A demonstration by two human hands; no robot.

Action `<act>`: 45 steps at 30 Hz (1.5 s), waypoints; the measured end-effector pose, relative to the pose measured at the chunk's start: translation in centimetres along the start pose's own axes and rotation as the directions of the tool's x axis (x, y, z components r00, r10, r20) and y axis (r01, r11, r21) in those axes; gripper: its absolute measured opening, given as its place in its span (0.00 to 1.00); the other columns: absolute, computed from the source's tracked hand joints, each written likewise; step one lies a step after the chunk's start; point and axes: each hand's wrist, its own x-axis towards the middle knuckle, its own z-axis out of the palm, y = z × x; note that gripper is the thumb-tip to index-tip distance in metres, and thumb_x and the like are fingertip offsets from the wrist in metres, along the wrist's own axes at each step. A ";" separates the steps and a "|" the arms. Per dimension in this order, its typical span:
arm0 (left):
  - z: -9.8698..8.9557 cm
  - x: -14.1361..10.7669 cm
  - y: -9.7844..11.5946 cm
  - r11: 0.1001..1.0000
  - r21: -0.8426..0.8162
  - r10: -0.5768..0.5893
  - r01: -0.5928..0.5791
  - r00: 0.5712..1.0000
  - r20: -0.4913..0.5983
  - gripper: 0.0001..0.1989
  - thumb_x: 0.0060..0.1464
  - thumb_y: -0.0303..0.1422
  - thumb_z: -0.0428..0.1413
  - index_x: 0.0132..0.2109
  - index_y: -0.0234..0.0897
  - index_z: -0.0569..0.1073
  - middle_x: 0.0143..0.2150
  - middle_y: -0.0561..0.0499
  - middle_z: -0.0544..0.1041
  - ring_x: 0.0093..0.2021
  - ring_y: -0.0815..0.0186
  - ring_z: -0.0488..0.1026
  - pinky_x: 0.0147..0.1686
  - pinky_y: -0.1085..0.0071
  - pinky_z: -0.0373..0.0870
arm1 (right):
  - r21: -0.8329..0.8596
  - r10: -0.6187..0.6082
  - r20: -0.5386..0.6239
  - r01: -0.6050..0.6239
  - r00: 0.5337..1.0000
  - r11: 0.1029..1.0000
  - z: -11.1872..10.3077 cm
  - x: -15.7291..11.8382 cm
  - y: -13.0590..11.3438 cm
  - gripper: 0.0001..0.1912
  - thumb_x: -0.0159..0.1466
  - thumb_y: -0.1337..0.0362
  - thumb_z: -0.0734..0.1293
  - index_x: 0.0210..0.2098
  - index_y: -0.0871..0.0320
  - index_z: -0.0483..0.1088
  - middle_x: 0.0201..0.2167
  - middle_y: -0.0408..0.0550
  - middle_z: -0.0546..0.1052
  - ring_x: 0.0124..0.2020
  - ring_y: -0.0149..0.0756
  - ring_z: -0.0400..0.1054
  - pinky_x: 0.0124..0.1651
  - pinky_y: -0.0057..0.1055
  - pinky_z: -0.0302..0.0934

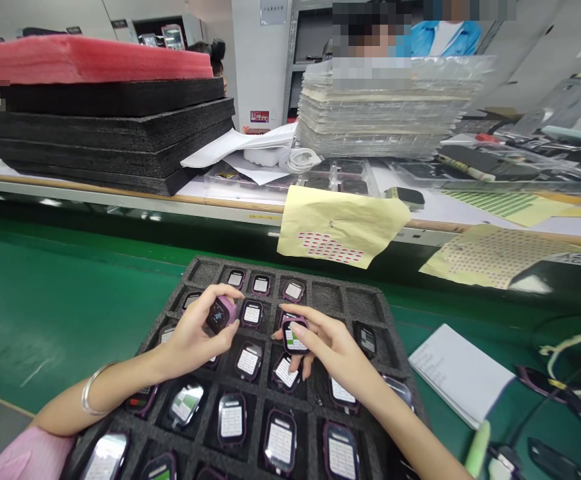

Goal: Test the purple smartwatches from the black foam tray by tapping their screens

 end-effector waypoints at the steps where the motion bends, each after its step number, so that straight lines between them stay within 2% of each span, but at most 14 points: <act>1: 0.0 0.0 0.0 1.000 0.001 -0.003 0.003 1.000 0.002 0.16 0.50 0.23 0.52 0.47 0.39 0.64 0.39 0.51 0.72 0.37 0.67 0.70 0.40 0.72 0.65 | -0.001 0.002 0.000 -0.002 1.000 1.000 0.0 0.0 0.0 0.29 0.63 0.50 0.65 0.58 0.59 0.63 0.42 0.57 0.78 0.23 0.38 0.75 0.21 0.30 0.69; 5: 0.2 0.2 -0.5 0.997 -0.037 -0.068 0.069 0.998 0.012 0.16 0.49 0.24 0.54 0.46 0.39 0.65 0.41 0.51 0.72 0.41 0.64 0.70 0.44 0.69 0.65 | -0.016 0.013 -0.003 -0.013 1.000 1.000 0.0 -0.1 0.0 0.29 0.63 0.48 0.65 0.58 0.57 0.64 0.42 0.56 0.78 0.23 0.38 0.75 0.21 0.30 0.69; 6: 0.4 0.3 -0.7 0.990 -0.085 -0.111 0.113 0.993 0.031 0.17 0.50 0.26 0.55 0.47 0.40 0.65 0.41 0.51 0.72 0.41 0.64 0.70 0.43 0.68 0.66 | -0.016 0.016 -0.003 -0.016 1.000 1.000 0.0 -0.1 0.1 0.29 0.63 0.48 0.65 0.58 0.57 0.64 0.42 0.55 0.78 0.23 0.38 0.75 0.21 0.30 0.69; 8: 0.7 0.5 -1.1 0.933 -0.242 -0.236 0.268 0.960 0.151 0.19 0.51 0.31 0.57 0.51 0.40 0.64 0.37 0.52 0.71 0.35 0.65 0.71 0.35 0.69 0.68 | -0.014 0.020 -0.006 -0.020 1.000 1.000 0.0 0.0 0.2 0.29 0.63 0.48 0.66 0.58 0.56 0.64 0.42 0.55 0.78 0.24 0.38 0.75 0.21 0.30 0.69; 10: 1.0 0.7 -1.5 0.776 -0.431 -0.340 0.460 0.881 0.329 0.21 0.51 0.34 0.56 0.52 0.39 0.63 0.34 0.53 0.70 0.29 0.66 0.71 0.26 0.71 0.68 | -0.009 0.023 -0.011 -0.023 1.000 1.000 0.0 0.0 0.3 0.30 0.62 0.48 0.66 0.58 0.56 0.64 0.42 0.55 0.78 0.23 0.38 0.75 0.21 0.30 0.69; 12: 1.1 0.8 -1.6 0.568 -0.589 -0.372 0.575 0.818 0.439 0.19 0.52 0.33 0.55 0.51 0.36 0.64 0.33 0.51 0.71 0.31 0.64 0.74 0.26 0.70 0.70 | -0.003 0.026 -0.014 -0.026 1.000 1.000 -0.1 0.0 0.4 0.29 0.62 0.48 0.66 0.58 0.56 0.64 0.41 0.54 0.78 0.23 0.38 0.75 0.20 0.29 0.69; 14: 1.1 0.9 -1.4 0.422 -0.698 -0.372 0.578 0.813 0.448 0.16 0.52 0.31 0.54 0.49 0.34 0.66 0.37 0.46 0.73 0.38 0.61 0.75 0.33 0.66 0.73 | 0.005 0.024 -0.009 -0.024 1.000 1.000 -0.1 0.0 0.4 0.28 0.62 0.49 0.66 0.58 0.56 0.64 0.41 0.54 0.78 0.23 0.38 0.75 0.21 0.29 0.69; 16: 1.0 1.0 -1.2 0.373 -0.749 -0.363 0.547 0.829 0.425 0.15 0.51 0.29 0.53 0.48 0.34 0.67 0.40 0.44 0.74 0.41 0.59 0.75 0.36 0.62 0.73 | 0.016 0.013 0.001 -0.013 1.000 1.000 -0.2 0.0 0.4 0.27 0.63 0.50 0.66 0.58 0.56 0.64 0.41 0.54 0.78 0.23 0.38 0.75 0.21 0.29 0.69; 22: 1.2 0.8 -0.8 0.464 -0.745 -0.324 0.479 0.875 0.360 0.17 0.48 0.26 0.53 0.48 0.37 0.67 0.42 0.46 0.72 0.42 0.58 0.74 0.36 0.61 0.75 | 0.019 -0.013 0.012 0.012 1.000 1.000 -0.2 0.0 0.3 0.24 0.65 0.52 0.65 0.57 0.56 0.64 0.40 0.52 0.78 0.24 0.38 0.76 0.21 0.28 0.69; 27: 1.5 0.5 -1.4 0.542 -0.731 -0.238 0.414 0.910 0.338 0.18 0.51 0.25 0.50 0.50 0.39 0.66 0.44 0.47 0.70 0.45 0.59 0.73 0.37 0.62 0.76 | 0.004 -0.010 0.008 0.010 1.000 1.000 -0.2 0.1 0.3 0.24 0.65 0.52 0.64 0.57 0.56 0.63 0.40 0.52 0.78 0.24 0.38 0.75 0.21 0.28 0.69; 36: 1.5 0.2 -1.6 0.616 -0.700 -0.179 0.363 0.929 0.324 0.15 0.55 0.27 0.50 0.51 0.39 0.64 0.45 0.47 0.69 0.47 0.58 0.73 0.38 0.62 0.77 | 0.004 -0.001 0.014 0.001 1.000 1.000 0.1 -0.2 -0.2 0.25 0.65 0.52 0.65 0.57 0.59 0.62 0.40 0.53 0.78 0.24 0.37 0.76 0.22 0.27 0.69; 39: 1.5 0.2 -1.3 0.690 -0.632 -0.211 0.354 0.933 0.291 0.16 0.53 0.30 0.56 0.49 0.40 0.63 0.41 0.49 0.69 0.39 0.64 0.73 0.31 0.70 0.75 | -0.004 -0.003 0.003 0.003 1.000 1.000 0.2 -0.2 -0.4 0.26 0.65 0.52 0.65 0.57 0.59 0.62 0.41 0.54 0.77 0.24 0.37 0.75 0.22 0.27 0.69; 42: 1.4 0.1 -1.3 0.807 -0.462 -0.282 0.367 0.928 0.244 0.16 0.51 0.31 0.59 0.46 0.40 0.63 0.33 0.56 0.67 0.22 0.75 0.64 0.19 0.78 0.62 | -0.008 0.000 0.003 0.000 1.000 1.000 0.3 -0.2 -0.4 0.26 0.65 0.51 0.65 0.57 0.59 0.62 0.41 0.55 0.77 0.24 0.37 0.75 0.22 0.28 0.68; 45: 1.1 0.1 -1.4 0.903 -0.296 -0.262 0.312 0.945 0.197 0.10 0.52 0.28 0.55 0.43 0.40 0.65 0.31 0.57 0.66 0.23 0.74 0.61 0.24 0.76 0.61 | 0.000 0.002 0.015 -0.002 1.000 1.000 0.2 -0.1 -0.2 0.26 0.65 0.52 0.64 0.57 0.60 0.62 0.42 0.56 0.77 0.24 0.36 0.75 0.22 0.28 0.68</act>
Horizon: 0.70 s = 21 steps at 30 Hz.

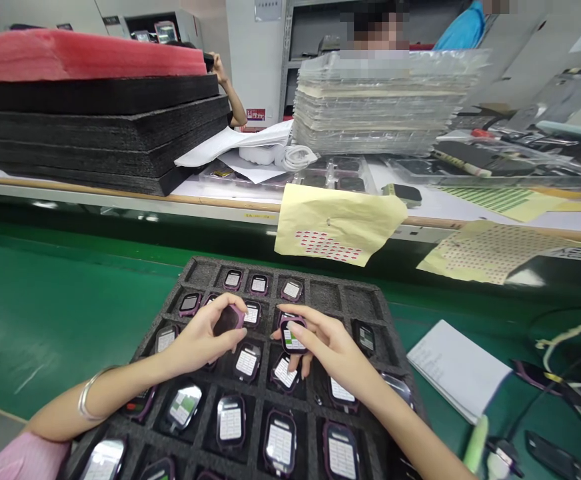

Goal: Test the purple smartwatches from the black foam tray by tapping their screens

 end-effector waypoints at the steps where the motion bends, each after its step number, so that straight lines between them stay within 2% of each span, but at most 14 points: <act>1: -0.1 0.0 0.0 0.998 0.052 0.030 -0.029 1.000 -0.011 0.10 0.52 0.27 0.55 0.42 0.39 0.65 0.31 0.56 0.67 0.26 0.72 0.63 0.28 0.75 0.62 | 0.005 -0.003 0.002 0.003 1.000 1.000 0.0 0.0 0.1 0.26 0.65 0.52 0.64 0.57 0.60 0.61 0.41 0.56 0.77 0.23 0.35 0.74 0.22 0.28 0.68; 4: -0.3 0.1 -0.1 0.985 0.150 0.092 -0.085 0.995 -0.043 0.12 0.50 0.25 0.55 0.42 0.39 0.65 0.35 0.55 0.67 0.34 0.69 0.65 0.37 0.72 0.63 | 0.032 -0.028 0.025 0.027 0.999 0.999 0.0 0.1 0.8 0.30 0.62 0.57 0.69 0.59 0.58 0.57 0.44 0.55 0.76 0.27 0.35 0.75 0.29 0.30 0.71; 7: -0.1 0.1 -0.5 0.994 0.080 0.063 -0.067 0.997 0.052 0.21 0.50 0.25 0.56 0.50 0.40 0.61 0.35 0.55 0.67 0.33 0.69 0.65 0.35 0.72 0.65 | 0.036 -0.029 0.064 0.027 0.998 0.999 0.4 0.3 1.7 0.37 0.58 0.64 0.72 0.62 0.56 0.52 0.47 0.53 0.73 0.38 0.39 0.75 0.42 0.37 0.71; 8: 0.0 0.0 -0.7 0.997 0.047 0.056 -0.061 0.992 0.109 0.25 0.51 0.25 0.56 0.54 0.40 0.58 0.35 0.55 0.67 0.33 0.69 0.66 0.34 0.72 0.66 | -0.008 -0.017 0.070 0.018 0.997 1.000 0.5 0.4 1.9 0.37 0.58 0.65 0.71 0.62 0.57 0.51 0.46 0.53 0.74 0.39 0.40 0.74 0.42 0.38 0.70; 10: 0.3 -0.2 -0.9 0.996 0.029 0.072 -0.079 0.980 0.187 0.30 0.52 0.25 0.55 0.59 0.41 0.53 0.39 0.52 0.69 0.36 0.67 0.69 0.37 0.70 0.68 | -0.227 -0.008 0.053 0.020 0.999 0.974 0.8 0.4 2.0 0.34 0.59 0.66 0.69 0.62 0.59 0.54 0.39 0.51 0.75 0.35 0.41 0.74 0.37 0.38 0.70; 11: 0.4 -0.3 -1.0 0.993 0.050 0.095 -0.106 0.978 0.188 0.30 0.53 0.25 0.55 0.60 0.41 0.53 0.42 0.50 0.70 0.40 0.66 0.70 0.41 0.68 0.69 | -0.381 -0.033 0.034 0.044 0.999 0.923 0.9 0.4 1.9 0.32 0.58 0.67 0.69 0.61 0.60 0.57 0.37 0.50 0.75 0.35 0.43 0.73 0.36 0.39 0.69; 13: 0.4 -0.5 -0.9 0.982 0.105 0.141 -0.158 0.978 0.154 0.28 0.54 0.27 0.56 0.60 0.40 0.55 0.48 0.46 0.70 0.46 0.62 0.71 0.47 0.65 0.69 | -0.654 -0.130 0.024 0.114 0.991 0.748 0.9 0.3 1.2 0.29 0.57 0.67 0.70 0.57 0.60 0.64 0.39 0.53 0.74 0.40 0.47 0.70 0.41 0.43 0.67; 15: 0.4 -0.8 -0.5 0.969 0.142 0.186 -0.203 0.974 0.127 0.26 0.54 0.30 0.57 0.58 0.40 0.58 0.50 0.45 0.71 0.49 0.60 0.72 0.50 0.63 0.69 | -0.775 -0.218 0.051 0.176 0.975 0.607 0.7 0.0 0.2 0.28 0.55 0.65 0.72 0.54 0.59 0.68 0.45 0.56 0.70 0.48 0.52 0.66 0.48 0.48 0.63; 16: 0.3 -0.9 -0.3 0.958 0.166 0.216 -0.234 0.969 0.119 0.25 0.54 0.31 0.58 0.57 0.41 0.59 0.51 0.45 0.71 0.49 0.60 0.72 0.50 0.62 0.69 | -0.780 -0.252 0.056 0.199 0.966 0.593 0.6 -0.2 -0.4 0.27 0.55 0.64 0.72 0.54 0.59 0.69 0.49 0.57 0.69 0.51 0.54 0.63 0.51 0.50 0.60; 17: 0.4 -1.1 0.0 0.942 0.194 0.257 -0.276 0.959 0.116 0.25 0.53 0.32 0.59 0.56 0.41 0.60 0.51 0.45 0.72 0.50 0.59 0.72 0.52 0.61 0.69 | -0.753 -0.277 0.048 0.217 0.960 0.621 0.6 -0.4 -0.9 0.25 0.56 0.62 0.72 0.53 0.58 0.70 0.50 0.57 0.67 0.53 0.53 0.62 0.53 0.50 0.59; 19: 0.6 -1.2 0.7 0.887 0.252 0.368 -0.386 0.922 0.118 0.27 0.52 0.34 0.61 0.57 0.43 0.61 0.54 0.45 0.72 0.55 0.57 0.69 0.56 0.59 0.66 | -0.562 -0.289 0.043 0.262 0.956 0.784 0.8 -0.8 -1.6 0.19 0.62 0.56 0.68 0.49 0.58 0.72 0.46 0.56 0.70 0.48 0.48 0.65 0.51 0.46 0.61; 21: 1.2 -1.2 1.5 0.823 0.281 0.475 -0.493 0.870 0.134 0.29 0.51 0.34 0.62 0.58 0.44 0.60 0.58 0.44 0.70 0.61 0.56 0.63 0.61 0.56 0.60 | -0.158 -0.267 0.090 0.278 0.960 0.947 1.7 -1.2 -2.0 0.20 0.67 0.51 0.61 0.45 0.60 0.74 0.36 0.53 0.73 0.35 0.39 0.69 0.37 0.37 0.67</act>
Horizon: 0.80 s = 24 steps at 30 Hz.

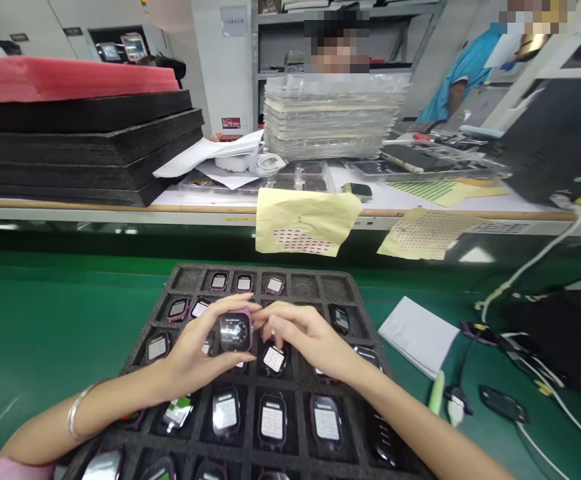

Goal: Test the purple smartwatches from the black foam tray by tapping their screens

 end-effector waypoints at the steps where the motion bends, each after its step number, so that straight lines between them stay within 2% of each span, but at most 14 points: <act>1: 0.3 0.3 0.4 0.999 0.003 0.047 -0.047 0.999 -0.002 0.31 0.51 0.34 0.62 0.59 0.44 0.59 0.60 0.44 0.68 0.64 0.56 0.60 0.63 0.55 0.57 | 0.240 -0.001 0.029 -0.006 1.000 0.971 0.5 0.0 -0.2 0.23 0.67 0.48 0.60 0.45 0.61 0.73 0.32 0.51 0.72 0.29 0.36 0.68 0.29 0.32 0.66; 2: 0.6 0.6 0.7 0.997 -0.004 0.081 -0.081 0.997 -0.006 0.31 0.52 0.35 0.62 0.60 0.44 0.58 0.61 0.44 0.67 0.66 0.56 0.56 0.64 0.54 0.55 | 0.426 0.003 0.036 -0.018 0.999 0.905 1.1 -0.1 -0.2 0.23 0.66 0.47 0.62 0.45 0.61 0.73 0.29 0.49 0.72 0.26 0.33 0.66 0.24 0.28 0.63; 4: 1.3 1.3 1.3 0.993 -0.019 0.115 -0.116 0.993 -0.020 0.32 0.53 0.35 0.61 0.61 0.45 0.56 0.63 0.43 0.64 0.68 0.56 0.52 0.65 0.53 0.54 | 0.629 0.021 0.012 -0.024 1.000 0.777 2.1 -0.1 -0.3 0.20 0.62 0.50 0.68 0.44 0.61 0.73 0.28 0.47 0.71 0.21 0.28 0.63 0.19 0.22 0.59; 6: 1.9 2.0 1.7 0.992 0.005 0.130 -0.130 0.991 -0.026 0.31 0.53 0.35 0.60 0.61 0.45 0.56 0.65 0.43 0.61 0.69 0.55 0.50 0.65 0.51 0.52 | 0.724 0.045 0.015 -0.042 0.999 0.689 2.5 -0.2 -0.3 0.18 0.61 0.52 0.70 0.42 0.60 0.72 0.29 0.47 0.72 0.18 0.24 0.59 0.16 0.19 0.55; 8: 2.2 2.6 1.6 0.991 0.062 0.116 -0.117 0.993 0.012 0.31 0.53 0.36 0.61 0.60 0.46 0.57 0.67 0.42 0.57 0.69 0.53 0.48 0.65 0.48 0.50 | 0.764 0.070 0.004 -0.049 0.998 0.643 2.4 -0.5 -0.3 0.17 0.61 0.53 0.70 0.41 0.61 0.72 0.30 0.49 0.74 0.17 0.24 0.58 0.14 0.17 0.53; 11: 2.3 3.2 0.7 0.997 0.063 0.043 -0.050 0.994 0.102 0.44 0.46 0.40 0.65 0.64 0.45 0.51 0.68 0.38 0.53 0.68 0.49 0.51 0.63 0.48 0.53 | 0.770 0.114 -0.088 -0.005 0.990 0.638 1.5 -1.1 -0.4 0.16 0.61 0.57 0.71 0.44 0.61 0.72 0.32 0.52 0.76 0.20 0.26 0.61 0.15 0.18 0.55; 13: 2.5 3.3 -0.4 0.999 0.054 -0.005 -0.004 0.986 0.164 0.54 0.39 0.43 0.68 0.66 0.43 0.45 0.66 0.36 0.53 0.66 0.48 0.54 0.62 0.48 0.55 | 0.758 0.143 -0.159 0.028 0.977 0.651 0.6 -1.6 -0.3 0.19 0.61 0.59 0.72 0.48 0.61 0.71 0.34 0.54 0.77 0.23 0.28 0.63 0.18 0.18 0.57; 14: 2.6 3.3 -1.0 0.997 0.077 -0.031 0.016 0.979 0.202 0.55 0.38 0.43 0.68 0.66 0.42 0.45 0.66 0.35 0.54 0.65 0.47 0.55 0.62 0.48 0.56 | 0.749 0.155 -0.189 0.040 0.970 0.661 0.2 -1.8 -0.2 0.20 0.60 0.60 0.72 0.49 0.61 0.71 0.35 0.55 0.77 0.24 0.28 0.64 0.19 0.18 0.58; 18: 3.1 3.6 -3.2 0.965 0.259 -0.128 0.031 0.922 0.366 0.43 0.45 0.39 0.65 0.64 0.40 0.53 0.61 0.36 0.62 0.61 0.47 0.59 0.58 0.47 0.59 | 0.691 0.155 -0.267 0.077 0.951 0.719 -0.8 -2.4 0.4 0.19 0.59 0.61 0.73 0.48 0.62 0.73 0.34 0.55 0.77 0.22 0.26 0.61 0.18 0.18 0.56; 21: 3.4 4.1 -3.9 0.943 0.334 -0.124 -0.012 0.915 0.384 0.38 0.48 0.38 0.63 0.63 0.40 0.56 0.59 0.38 0.65 0.58 0.48 0.61 0.55 0.46 0.59 | 0.655 0.116 -0.243 0.075 0.963 0.752 -0.8 -2.7 0.8 0.18 0.61 0.60 0.72 0.47 0.64 0.74 0.33 0.56 0.77 0.20 0.26 0.60 0.18 0.20 0.53; 24: 3.5 4.5 -4.0 0.925 0.378 -0.113 -0.046 0.915 0.388 0.29 0.49 0.40 0.62 0.57 0.40 0.65 0.54 0.41 0.68 0.52 0.50 0.63 0.51 0.49 0.62 | 0.648 0.062 -0.182 0.072 0.981 0.759 -0.6 -2.8 1.1 0.18 0.61 0.60 0.72 0.47 0.64 0.75 0.32 0.57 0.78 0.23 0.27 0.63 0.19 0.20 0.54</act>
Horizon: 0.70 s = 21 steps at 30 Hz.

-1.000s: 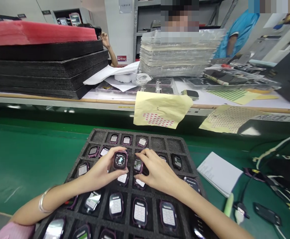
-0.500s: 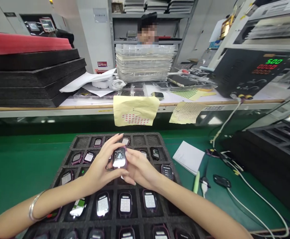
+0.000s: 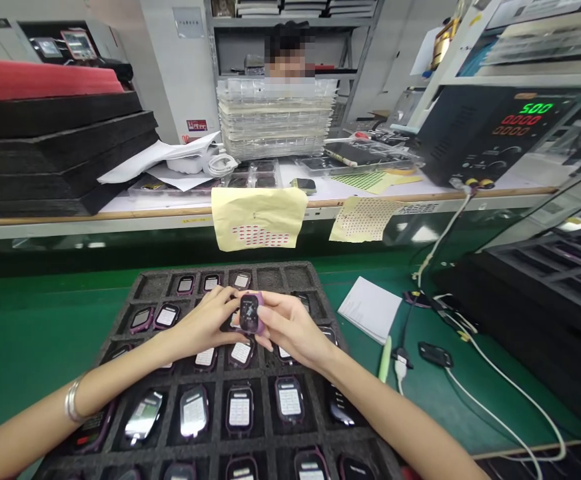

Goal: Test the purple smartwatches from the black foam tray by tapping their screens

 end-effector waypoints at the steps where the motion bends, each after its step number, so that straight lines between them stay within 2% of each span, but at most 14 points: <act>1: 0.0 0.1 0.1 1.000 0.015 0.004 -0.004 1.000 0.002 0.25 0.50 0.40 0.61 0.54 0.39 0.68 0.52 0.41 0.68 0.50 0.51 0.63 0.50 0.51 0.63 | 0.003 0.005 0.034 -0.005 0.999 1.000 -0.1 0.0 0.1 0.18 0.61 0.60 0.72 0.48 0.64 0.75 0.32 0.56 0.78 0.22 0.27 0.63 0.19 0.20 0.54; 3: 0.1 0.1 0.1 0.999 0.032 0.013 -0.013 1.000 -0.001 0.20 0.52 0.40 0.59 0.51 0.38 0.69 0.49 0.42 0.68 0.48 0.53 0.63 0.48 0.54 0.64 | 0.000 0.026 0.095 -0.027 0.995 1.000 -0.2 -0.1 0.2 0.19 0.61 0.59 0.71 0.48 0.64 0.74 0.33 0.57 0.78 0.20 0.26 0.62 0.19 0.21 0.54; 5: 0.3 0.1 0.2 0.999 0.024 0.022 -0.021 1.000 -0.010 0.20 0.52 0.39 0.60 0.50 0.38 0.69 0.48 0.42 0.68 0.48 0.54 0.63 0.48 0.55 0.64 | -0.018 0.044 0.119 -0.042 0.992 0.999 -0.3 -0.2 0.2 0.20 0.62 0.58 0.70 0.50 0.65 0.73 0.34 0.58 0.78 0.19 0.26 0.61 0.18 0.22 0.54; 9: 0.3 -0.4 0.2 0.997 -0.072 0.016 -0.020 0.998 -0.054 0.23 0.51 0.36 0.61 0.52 0.38 0.65 0.50 0.42 0.68 0.51 0.54 0.64 0.50 0.55 0.64 | -0.057 0.031 0.060 -0.028 0.998 0.998 -0.2 -0.3 0.0 0.20 0.62 0.59 0.70 0.50 0.65 0.73 0.34 0.57 0.78 0.19 0.26 0.62 0.20 0.23 0.55; 12: -0.3 -1.3 0.6 0.976 -0.215 -0.047 0.026 0.995 -0.091 0.21 0.51 0.34 0.61 0.51 0.39 0.64 0.49 0.44 0.70 0.50 0.56 0.67 0.50 0.58 0.64 | -0.056 0.017 -0.011 -0.018 1.000 0.998 -0.1 -0.2 -0.2 0.20 0.62 0.59 0.70 0.49 0.64 0.74 0.34 0.57 0.77 0.18 0.25 0.60 0.19 0.23 0.55; 15: -1.0 -2.6 1.0 0.927 -0.359 -0.168 0.111 0.977 -0.134 0.20 0.49 0.33 0.62 0.48 0.39 0.65 0.47 0.46 0.72 0.47 0.58 0.69 0.47 0.61 0.66 | -0.028 0.034 -0.014 -0.035 0.999 0.999 -0.3 -0.1 -0.1 0.21 0.61 0.58 0.71 0.49 0.64 0.74 0.33 0.57 0.77 0.19 0.26 0.59 0.18 0.23 0.53; 18: -1.4 -3.8 1.3 0.794 -0.586 -0.286 0.161 0.950 -0.127 0.20 0.47 0.31 0.63 0.46 0.39 0.66 0.47 0.47 0.72 0.47 0.60 0.70 0.45 0.64 0.68 | -0.027 0.065 0.014 -0.065 0.998 0.998 -0.4 0.0 0.0 0.21 0.62 0.59 0.70 0.51 0.63 0.73 0.34 0.57 0.77 0.20 0.27 0.60 0.19 0.24 0.54; 21: -1.6 -4.7 1.6 0.555 -0.809 -0.374 0.195 0.927 -0.034 0.21 0.44 0.27 0.65 0.43 0.39 0.64 0.46 0.48 0.74 0.45 0.63 0.72 0.45 0.67 0.67 | -0.054 0.072 0.021 -0.071 0.997 0.996 -0.5 -0.1 0.0 0.21 0.62 0.58 0.70 0.51 0.64 0.72 0.34 0.58 0.77 0.20 0.27 0.60 0.19 0.24 0.53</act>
